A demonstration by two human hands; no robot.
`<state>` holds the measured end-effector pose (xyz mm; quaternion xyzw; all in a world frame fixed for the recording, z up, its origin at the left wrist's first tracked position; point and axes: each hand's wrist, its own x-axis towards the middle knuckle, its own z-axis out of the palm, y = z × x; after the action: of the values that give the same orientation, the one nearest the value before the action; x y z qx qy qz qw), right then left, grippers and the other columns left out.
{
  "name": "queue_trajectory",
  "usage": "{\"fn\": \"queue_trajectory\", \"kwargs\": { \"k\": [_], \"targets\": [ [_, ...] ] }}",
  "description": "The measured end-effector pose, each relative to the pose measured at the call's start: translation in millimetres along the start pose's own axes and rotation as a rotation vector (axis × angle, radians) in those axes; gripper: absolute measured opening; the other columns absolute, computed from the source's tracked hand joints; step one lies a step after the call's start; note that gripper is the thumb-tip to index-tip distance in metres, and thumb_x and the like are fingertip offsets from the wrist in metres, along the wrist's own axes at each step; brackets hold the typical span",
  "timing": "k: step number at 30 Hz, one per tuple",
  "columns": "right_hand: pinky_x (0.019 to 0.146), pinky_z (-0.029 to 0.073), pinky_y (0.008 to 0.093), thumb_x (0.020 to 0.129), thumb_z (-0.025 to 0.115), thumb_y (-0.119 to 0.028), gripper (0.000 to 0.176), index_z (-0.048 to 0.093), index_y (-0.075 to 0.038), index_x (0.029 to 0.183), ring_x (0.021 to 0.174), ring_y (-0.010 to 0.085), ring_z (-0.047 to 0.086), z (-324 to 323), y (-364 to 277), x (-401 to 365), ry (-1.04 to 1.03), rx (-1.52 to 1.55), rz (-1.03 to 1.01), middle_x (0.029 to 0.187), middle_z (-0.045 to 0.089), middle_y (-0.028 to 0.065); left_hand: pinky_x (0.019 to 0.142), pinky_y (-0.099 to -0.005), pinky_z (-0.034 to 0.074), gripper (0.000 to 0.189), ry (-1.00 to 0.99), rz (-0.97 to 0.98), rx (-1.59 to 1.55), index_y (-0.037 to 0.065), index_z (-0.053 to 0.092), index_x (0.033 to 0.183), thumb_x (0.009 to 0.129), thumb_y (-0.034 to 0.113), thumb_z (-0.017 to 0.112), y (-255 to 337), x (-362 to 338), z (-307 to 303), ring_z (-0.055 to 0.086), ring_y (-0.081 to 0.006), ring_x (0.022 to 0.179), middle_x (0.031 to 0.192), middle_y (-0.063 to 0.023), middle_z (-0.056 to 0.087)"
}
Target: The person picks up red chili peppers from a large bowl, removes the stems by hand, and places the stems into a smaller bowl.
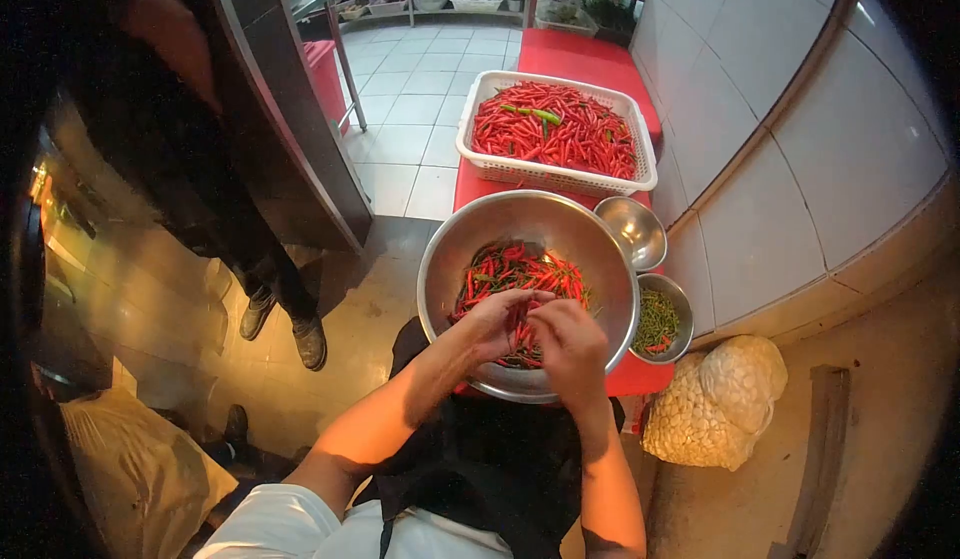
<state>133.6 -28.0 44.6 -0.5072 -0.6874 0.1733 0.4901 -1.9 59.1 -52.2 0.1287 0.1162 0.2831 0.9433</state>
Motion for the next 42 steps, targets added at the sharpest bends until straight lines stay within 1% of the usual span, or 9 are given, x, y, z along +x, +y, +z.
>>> {"fn": "queue_trajectory", "kwargs": {
  "k": [4, 5, 9, 12, 24, 33, 36, 39, 42],
  "targets": [
    [0.062, 0.046, 0.0211, 0.091, 0.07, -0.01, 0.012, 0.071, 0.0, 0.098, 0.068, 0.007, 0.061, -21, 25, 2, 0.174, 0.472, 0.583, 0.083, 0.069, 0.0009, 0.081, -0.0344, 0.061, 0.029, 0.196, -0.014, 0.104, 0.002, 0.063, 0.113, 0.104, 0.023, 0.047, 1, -9, 26, 0.069, -0.0211, 0.094, 0.105, -0.011, 0.07],
    [0.061, 0.044, 0.0191, 0.091, 0.07, -0.008, 0.01, 0.071, 0.0, 0.098, 0.068, 0.0057, 0.061, -22, 29, 3, 0.194, 0.569, 0.613, 0.078, 0.069, -0.0001, 0.081, -0.0346, 0.061, 0.028, 0.209, -0.011, 0.123, 0.002, 0.063, 0.113, 0.103, 0.024, 0.049, 1, -12, 31, 0.069, -0.0199, 0.093, 0.105, -0.0104, 0.07],
    [0.061, 0.046, 0.0198, 0.09, 0.07, -0.008, 0.012, 0.07, 0.001, 0.099, 0.068, 0.0066, 0.062, -23, 49, -1, 0.111, 0.55, 0.647, 0.081, 0.07, 0.0013, 0.075, -0.03, 0.062, 0.023, 0.293, -0.005, 0.307, 0.002, 0.061, 0.112, 0.1, 0.021, 0.056, -4, -13, 45, 0.07, -0.0169, 0.087, 0.102, -0.0087, 0.069],
    [0.061, 0.049, 0.021, 0.091, 0.07, -0.007, 0.014, 0.069, 0.002, 0.101, 0.067, 0.0083, 0.063, -17, 42, 0, 0.091, 0.558, 0.667, 0.083, 0.07, 0.0036, 0.073, -0.0277, 0.062, 0.022, 0.221, 0.002, 0.355, 0.001, 0.062, 0.111, 0.098, 0.019, 0.061, -9, -15, 50, 0.07, -0.0141, 0.085, 0.099, -0.0078, 0.069],
    [0.059, 0.046, 0.0185, 0.091, 0.07, -0.008, 0.014, 0.07, 0.001, 0.101, 0.067, 0.0055, 0.06, -3, 45, -3, 0.233, 0.52, 0.615, 0.081, 0.068, 0.0004, 0.066, -0.0233, 0.059, 0.016, 0.274, 0.113, 0.367, 0.001, 0.065, 0.103, 0.096, 0.015, 0.065, -16, -13, 46, 0.068, -0.0115, 0.072, 0.09, -0.0069, 0.07],
    [0.058, 0.044, 0.0203, 0.091, 0.07, -0.013, 0.012, 0.071, -0.001, 0.09, 0.064, 0.0056, 0.057, -25, 44, -1, 0.001, 0.472, 0.673, 0.074, 0.065, -0.0007, 0.066, -0.022, 0.057, 0.018, 0.29, 0.156, 0.578, 0.001, 0.065, 0.108, 0.097, 0.014, 0.065, -8, -15, 50, 0.068, -0.0107, 0.072, 0.091, -0.0066, 0.071],
    [0.057, 0.044, 0.0212, 0.09, 0.068, -0.012, 0.01, 0.07, -0.002, 0.091, 0.062, 0.0073, 0.056, -28, 56, -4, -0.041, 0.623, 0.734, 0.073, 0.064, -0.0003, 0.066, -0.0214, 0.056, 0.017, 0.269, 0.108, 0.641, 0.002, 0.064, 0.108, 0.097, 0.014, 0.065, -3, -21, 59, 0.068, -0.01, 0.073, 0.09, -0.0055, 0.07],
    [0.056, 0.043, 0.0221, 0.09, 0.066, -0.01, 0.009, 0.069, -0.003, 0.095, 0.06, 0.0093, 0.056, -27, 57, -9, 0.042, 1.127, 0.919, 0.074, 0.064, 0.0, 0.066, -0.0213, 0.056, 0.016, 0.18, 0.033, 0.513, 0.002, 0.064, 0.107, 0.096, 0.015, 0.066, 2, -24, 59, 0.067, -0.0096, 0.072, 0.089, -0.0044, 0.07],
    [0.057, 0.043, 0.0228, 0.091, 0.066, -0.01, 0.011, 0.068, -0.004, 0.1, 0.061, 0.0103, 0.056, -21, 59, -15, 0.066, 1.306, 0.887, 0.078, 0.065, 0.0015, 0.067, -0.0212, 0.056, 0.016, 0.126, -0.017, 0.404, 0.003, 0.064, 0.105, 0.097, 0.015, 0.066, 4, -24, 55, 0.067, -0.0093, 0.072, 0.088, -0.0038, 0.069]
  ]
}}
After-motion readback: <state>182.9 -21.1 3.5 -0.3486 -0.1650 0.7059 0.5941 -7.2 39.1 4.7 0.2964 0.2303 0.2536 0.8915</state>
